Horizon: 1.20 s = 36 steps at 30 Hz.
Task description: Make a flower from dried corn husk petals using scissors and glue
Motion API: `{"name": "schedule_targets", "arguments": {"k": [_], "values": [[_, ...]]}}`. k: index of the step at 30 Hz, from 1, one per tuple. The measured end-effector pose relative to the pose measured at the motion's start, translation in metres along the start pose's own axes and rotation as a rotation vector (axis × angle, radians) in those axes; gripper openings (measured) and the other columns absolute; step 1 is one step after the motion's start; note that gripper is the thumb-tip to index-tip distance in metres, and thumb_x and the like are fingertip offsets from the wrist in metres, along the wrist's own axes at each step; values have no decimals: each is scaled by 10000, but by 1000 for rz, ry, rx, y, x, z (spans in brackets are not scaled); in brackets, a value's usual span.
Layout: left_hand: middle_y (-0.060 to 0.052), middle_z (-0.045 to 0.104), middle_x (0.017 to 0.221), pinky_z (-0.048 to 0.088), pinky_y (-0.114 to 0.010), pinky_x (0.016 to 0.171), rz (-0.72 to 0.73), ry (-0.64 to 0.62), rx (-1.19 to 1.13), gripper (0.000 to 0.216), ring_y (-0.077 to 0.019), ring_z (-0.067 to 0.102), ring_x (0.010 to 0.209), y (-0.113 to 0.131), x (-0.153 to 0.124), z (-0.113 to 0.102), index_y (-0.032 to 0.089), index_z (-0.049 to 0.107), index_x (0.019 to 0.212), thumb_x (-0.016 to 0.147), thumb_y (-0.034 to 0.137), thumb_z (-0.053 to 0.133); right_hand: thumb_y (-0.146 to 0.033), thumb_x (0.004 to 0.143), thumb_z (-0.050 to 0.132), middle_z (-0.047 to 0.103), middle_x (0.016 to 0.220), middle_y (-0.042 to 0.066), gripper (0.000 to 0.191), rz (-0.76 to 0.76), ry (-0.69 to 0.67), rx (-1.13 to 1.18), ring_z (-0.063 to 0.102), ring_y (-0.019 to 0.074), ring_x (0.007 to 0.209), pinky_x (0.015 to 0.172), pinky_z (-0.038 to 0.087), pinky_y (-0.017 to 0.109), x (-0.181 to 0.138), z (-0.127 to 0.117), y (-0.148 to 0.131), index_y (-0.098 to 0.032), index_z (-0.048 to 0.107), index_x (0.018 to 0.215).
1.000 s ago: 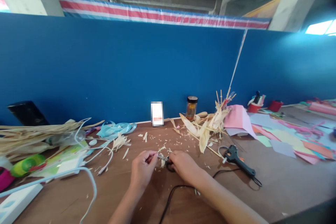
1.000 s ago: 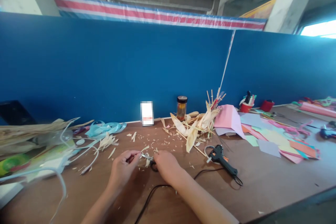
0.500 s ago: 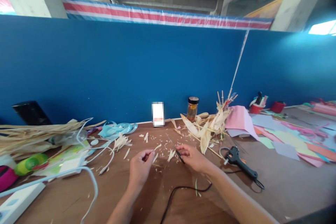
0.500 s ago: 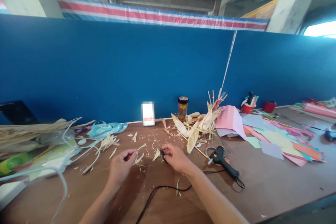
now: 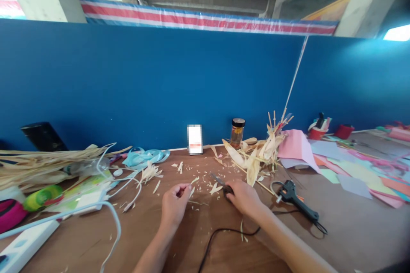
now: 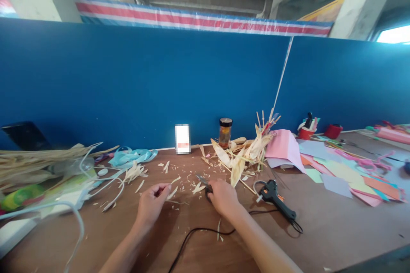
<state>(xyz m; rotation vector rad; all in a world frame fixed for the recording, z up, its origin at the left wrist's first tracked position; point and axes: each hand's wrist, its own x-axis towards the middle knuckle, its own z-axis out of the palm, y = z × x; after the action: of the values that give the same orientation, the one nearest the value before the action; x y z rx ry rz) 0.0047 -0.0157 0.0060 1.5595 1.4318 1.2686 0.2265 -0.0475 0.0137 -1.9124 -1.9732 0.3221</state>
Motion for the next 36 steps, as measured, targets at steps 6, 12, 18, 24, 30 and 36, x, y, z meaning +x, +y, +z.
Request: {"name": "schedule_targets", "arguments": {"k": [6,12,18,24,30,36], "values": [[-10,605,522,375,-220,488,-17,-11,4,316,-138,500,497,-1,1,0,128,691,721,652,412,574,-239,705,567,639,865,24,240,-117,-51,38,581,191,820,695,398,271,-6,9,-17,-274,619,937],[-28,636,574,399,-230,511,-55,72,-56,325,-149,533,530,-11,6,-1,110,682,734,649,405,575,-292,727,552,647,723,21,252,-48,-143,520,580,140,644,566,415,223,2,17,-18,-193,608,952],[-30,641,570,403,-235,505,-62,104,-91,328,-154,545,533,-15,8,1,106,681,729,642,407,583,-362,705,597,629,697,16,336,-9,-398,847,543,106,581,422,353,162,-3,12,-26,-170,593,981],[-44,671,624,420,-253,549,-26,1,-67,314,-175,569,582,-12,3,5,114,680,762,681,386,545,-387,692,611,636,728,29,359,46,-437,928,541,98,564,363,292,134,-1,18,-37,-168,597,977],[-55,689,678,425,-255,583,-18,-83,-30,300,-190,587,630,-13,2,8,121,679,753,702,375,528,-373,682,620,619,724,20,369,114,-431,993,541,92,565,368,264,132,4,26,-37,-163,602,985],[-57,688,674,415,-256,581,-36,-82,0,305,-192,581,622,-14,3,7,125,684,758,696,382,533,-358,663,631,596,632,-6,319,126,-397,1083,484,67,505,413,284,153,4,25,-45,-145,634,901]]}}
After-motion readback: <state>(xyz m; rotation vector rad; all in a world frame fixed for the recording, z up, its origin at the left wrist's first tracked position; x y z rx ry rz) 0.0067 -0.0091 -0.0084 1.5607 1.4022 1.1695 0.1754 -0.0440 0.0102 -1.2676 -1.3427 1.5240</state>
